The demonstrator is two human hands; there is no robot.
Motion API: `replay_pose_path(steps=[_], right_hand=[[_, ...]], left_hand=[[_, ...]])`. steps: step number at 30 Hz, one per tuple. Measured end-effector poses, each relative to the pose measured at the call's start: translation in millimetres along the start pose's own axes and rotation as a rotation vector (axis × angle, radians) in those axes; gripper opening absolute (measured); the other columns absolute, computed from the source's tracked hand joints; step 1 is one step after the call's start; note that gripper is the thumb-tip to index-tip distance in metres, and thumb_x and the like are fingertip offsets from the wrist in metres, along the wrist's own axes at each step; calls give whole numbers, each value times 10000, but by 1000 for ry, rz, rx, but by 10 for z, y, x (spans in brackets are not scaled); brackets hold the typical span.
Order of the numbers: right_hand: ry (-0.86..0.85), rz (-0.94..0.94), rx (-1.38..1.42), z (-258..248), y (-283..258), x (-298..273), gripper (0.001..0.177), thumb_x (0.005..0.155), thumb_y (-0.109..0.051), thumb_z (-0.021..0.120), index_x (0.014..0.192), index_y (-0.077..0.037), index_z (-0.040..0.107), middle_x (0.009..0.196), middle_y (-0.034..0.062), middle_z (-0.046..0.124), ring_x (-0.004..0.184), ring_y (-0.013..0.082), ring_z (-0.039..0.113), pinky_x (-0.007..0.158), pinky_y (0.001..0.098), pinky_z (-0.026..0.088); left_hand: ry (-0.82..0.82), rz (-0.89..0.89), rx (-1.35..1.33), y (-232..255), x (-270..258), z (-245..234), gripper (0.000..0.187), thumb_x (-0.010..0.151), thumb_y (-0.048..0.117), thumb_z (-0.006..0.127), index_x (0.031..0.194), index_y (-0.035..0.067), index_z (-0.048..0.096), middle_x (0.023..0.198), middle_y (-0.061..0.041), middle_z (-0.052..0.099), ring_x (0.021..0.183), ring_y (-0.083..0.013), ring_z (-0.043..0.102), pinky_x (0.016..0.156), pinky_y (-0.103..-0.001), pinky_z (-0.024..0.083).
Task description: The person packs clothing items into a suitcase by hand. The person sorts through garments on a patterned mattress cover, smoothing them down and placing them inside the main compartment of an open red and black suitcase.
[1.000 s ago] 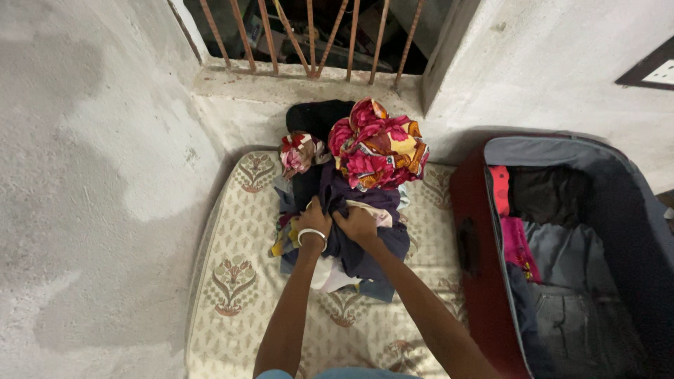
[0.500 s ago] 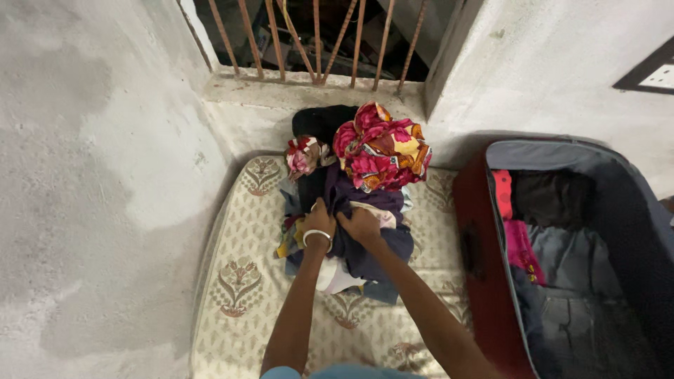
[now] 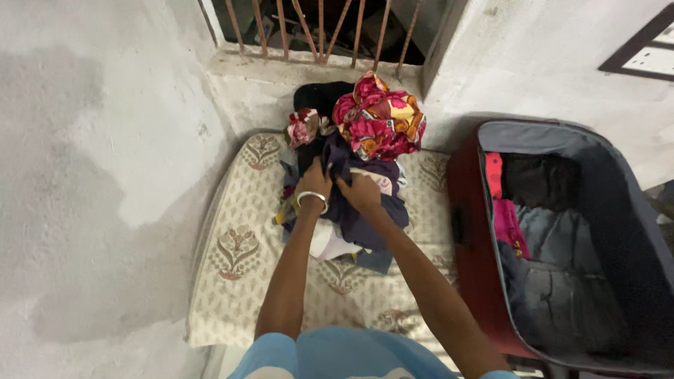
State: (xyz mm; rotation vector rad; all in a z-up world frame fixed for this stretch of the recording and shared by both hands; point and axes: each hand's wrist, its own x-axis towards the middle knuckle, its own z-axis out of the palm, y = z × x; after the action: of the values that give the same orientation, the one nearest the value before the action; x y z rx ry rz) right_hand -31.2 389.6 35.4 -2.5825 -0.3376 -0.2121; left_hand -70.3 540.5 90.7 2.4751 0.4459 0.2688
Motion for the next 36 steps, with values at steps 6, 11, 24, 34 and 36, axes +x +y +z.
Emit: replay_pose_path(steps=[6, 11, 24, 34, 36], right_hand=[[84, 18, -12, -340, -103, -266, 607, 892, -616, 609, 928, -24, 737, 855, 270, 707, 831, 451, 696, 731, 557, 551], [67, 44, -105, -545, -10, -440, 646, 919, -635, 594, 920, -2, 723, 844, 268, 704, 805, 449, 699, 711, 553, 560], [174, -17, 163, -1216, 345, -803, 632, 955, -598, 601, 970, 25, 706, 852, 284, 706, 836, 457, 692, 732, 534, 542], [92, 466, 1266, -758, 999, -732, 611, 978, -576, 567, 1188, -16, 690, 1063, 71, 720, 948, 198, 652, 864, 365, 529], [161, 693, 1382, -845, 1088, -681, 594, 977, -564, 579, 1266, -49, 641, 1163, 106, 692, 1012, 231, 655, 933, 409, 527]], left_hand=[[79, 182, 31, 158, -164, -98, 489, 867, 259, 703, 1294, 92, 533, 1103, -186, 704, 931, -443, 698, 770, -573, 561], [123, 331, 133, 271, -301, -60, 471, 828, 220, 735, 1254, 107, 569, 1044, -137, 723, 937, -375, 709, 803, -530, 543], [43, 464, -72, 1016, -725, -123, 574, 785, 155, 766, 1323, 167, 567, 1202, -122, 687, 984, -377, 689, 786, -505, 554], [62, 551, -155, 1406, -802, 219, 540, 811, 249, 753, 1336, 261, 624, 1176, -20, 739, 1124, -309, 694, 992, -481, 478], [149, 569, -201, 1448, -866, 216, 607, 772, 426, 807, 1309, 218, 614, 1163, -37, 727, 1136, -335, 658, 1004, -526, 380]])
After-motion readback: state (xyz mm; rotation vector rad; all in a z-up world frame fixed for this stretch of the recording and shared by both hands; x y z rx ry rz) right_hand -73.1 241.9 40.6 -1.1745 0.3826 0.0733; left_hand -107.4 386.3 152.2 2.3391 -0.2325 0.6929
